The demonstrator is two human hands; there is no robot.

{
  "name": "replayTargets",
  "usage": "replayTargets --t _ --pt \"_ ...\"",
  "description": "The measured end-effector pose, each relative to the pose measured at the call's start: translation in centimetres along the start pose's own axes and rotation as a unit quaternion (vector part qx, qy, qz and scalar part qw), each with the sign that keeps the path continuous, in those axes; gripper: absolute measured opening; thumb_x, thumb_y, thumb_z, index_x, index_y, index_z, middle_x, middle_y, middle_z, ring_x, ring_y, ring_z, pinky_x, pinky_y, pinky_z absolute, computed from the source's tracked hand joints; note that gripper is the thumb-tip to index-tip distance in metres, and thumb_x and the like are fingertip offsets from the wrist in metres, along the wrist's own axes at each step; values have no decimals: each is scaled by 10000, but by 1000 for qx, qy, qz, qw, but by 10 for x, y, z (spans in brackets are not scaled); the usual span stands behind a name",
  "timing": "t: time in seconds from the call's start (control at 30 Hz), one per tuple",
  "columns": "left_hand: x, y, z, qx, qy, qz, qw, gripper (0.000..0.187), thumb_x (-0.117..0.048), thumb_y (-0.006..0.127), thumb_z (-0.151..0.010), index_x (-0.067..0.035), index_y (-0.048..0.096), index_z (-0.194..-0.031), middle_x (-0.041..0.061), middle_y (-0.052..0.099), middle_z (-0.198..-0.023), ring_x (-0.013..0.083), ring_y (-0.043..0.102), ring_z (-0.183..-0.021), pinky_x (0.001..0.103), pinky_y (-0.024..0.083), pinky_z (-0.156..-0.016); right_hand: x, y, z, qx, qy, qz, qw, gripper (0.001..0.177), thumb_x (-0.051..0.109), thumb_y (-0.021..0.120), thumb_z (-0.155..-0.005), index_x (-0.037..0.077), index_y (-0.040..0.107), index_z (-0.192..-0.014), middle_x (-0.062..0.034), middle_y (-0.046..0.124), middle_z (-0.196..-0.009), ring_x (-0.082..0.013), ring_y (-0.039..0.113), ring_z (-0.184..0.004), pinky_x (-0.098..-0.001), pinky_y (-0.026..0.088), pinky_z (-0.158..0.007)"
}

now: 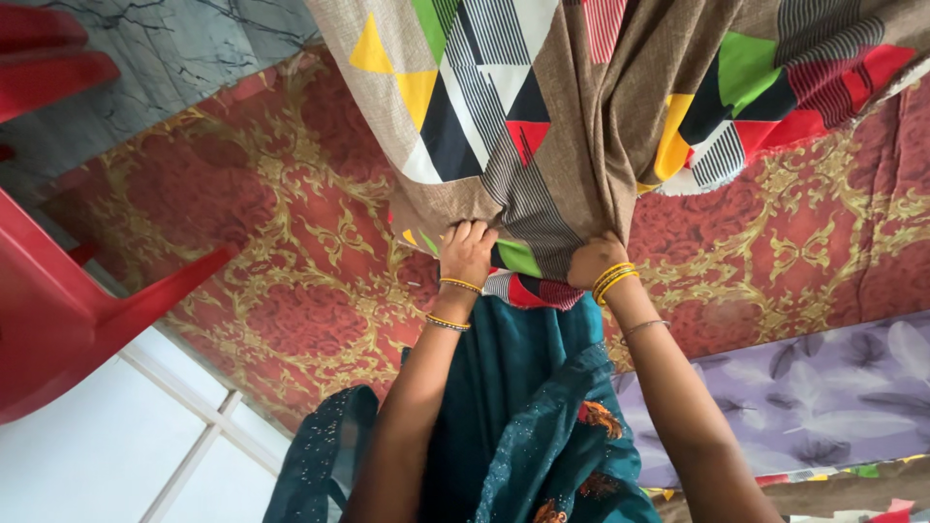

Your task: The person folds a patterned bedsheet by hand on a rug, aligning the edges and smoothing the fabric. They also handle a white cloth and a small pillow, placing them on the folded sheet.

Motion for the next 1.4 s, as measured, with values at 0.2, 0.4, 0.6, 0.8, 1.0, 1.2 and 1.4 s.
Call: replayTargets --t 0.2,0.4,0.6,0.8,1.0,1.2,1.4 --pt "1 38 29 59 -53 -3 997 154 -140 682 -827 -168 715 -974 45 675 -967 252 665 -963 421 505 -871 9 -14 0 -107 47 -43 992 286 401 635 -755 183 814 -798 -22 782 -938 -232 668 -1049 -399 418 -1005" --pt "-17 48 31 39 -105 183 977 196 -137 666 -869 -159 743 -1048 84 700 -1001 323 664 -973 450 535 -865 1 -20 3 -157 89 -92 979 269 377 680 -725 157 810 -809 -40 766 -939 -261 644 -1068 -431 400 -1047" --pt "-32 55 -10 82 -68 233 967 192 -168 646 -898 -167 734 -1069 88 706 -1027 345 666 -992 460 535 -865 -8 -31 3 -233 29 -127 964 239 330 678 -742 148 793 -845 -67 727 -972 -286 640 -1083 -438 478 -974" --pt "-32 59 -31 187 -138 154 960 243 -226 595 -997 -178 673 -1222 106 666 -1158 366 647 -1007 488 531 -857 -29 -82 27 -265 -44 -320 908 189 257 650 -881 101 714 -968 -138 687 -943 -332 672 -953 -460 546 -833" --pt "-54 -10 -88 -9 -31 129 991 306 -117 646 -973 -150 667 -1276 95 612 -1294 327 596 -1243 440 512 -1044 -106 -147 71 -453 157 -416 773 98 170 670 -1022 96 693 -1083 -194 637 -1043 -395 635 -1005 -470 514 -864" --pt "-48 0 -154 10 -53 69 996 817 -222 799 -802 -82 444 -1525 195 246 -1625 424 233 -1519 531 238 -1242 -138 -210 87 -636 228 -243 696 501 280 754 -900 11 586 -1288 -204 558 -1289 -392 508 -1180 -509 413 -989" --pt "-52 19 -159 26 -64 14 998 816 -270 819 -804 -321 454 -1531 168 171 -1677 426 191 -1543 531 239 -1248 -162 -199 42 -558 252 -227 757 329 282 713 -944 51 623 -1159 -125 616 -1129 -338 563 -1069 -482 411 -910"
Point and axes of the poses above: each hand's wrist, its own z-axis away from the middle knuckle, its own y-axis out of the palm, x = y × z, the point moved 9 cm from there along -z, towards the middle knuckle
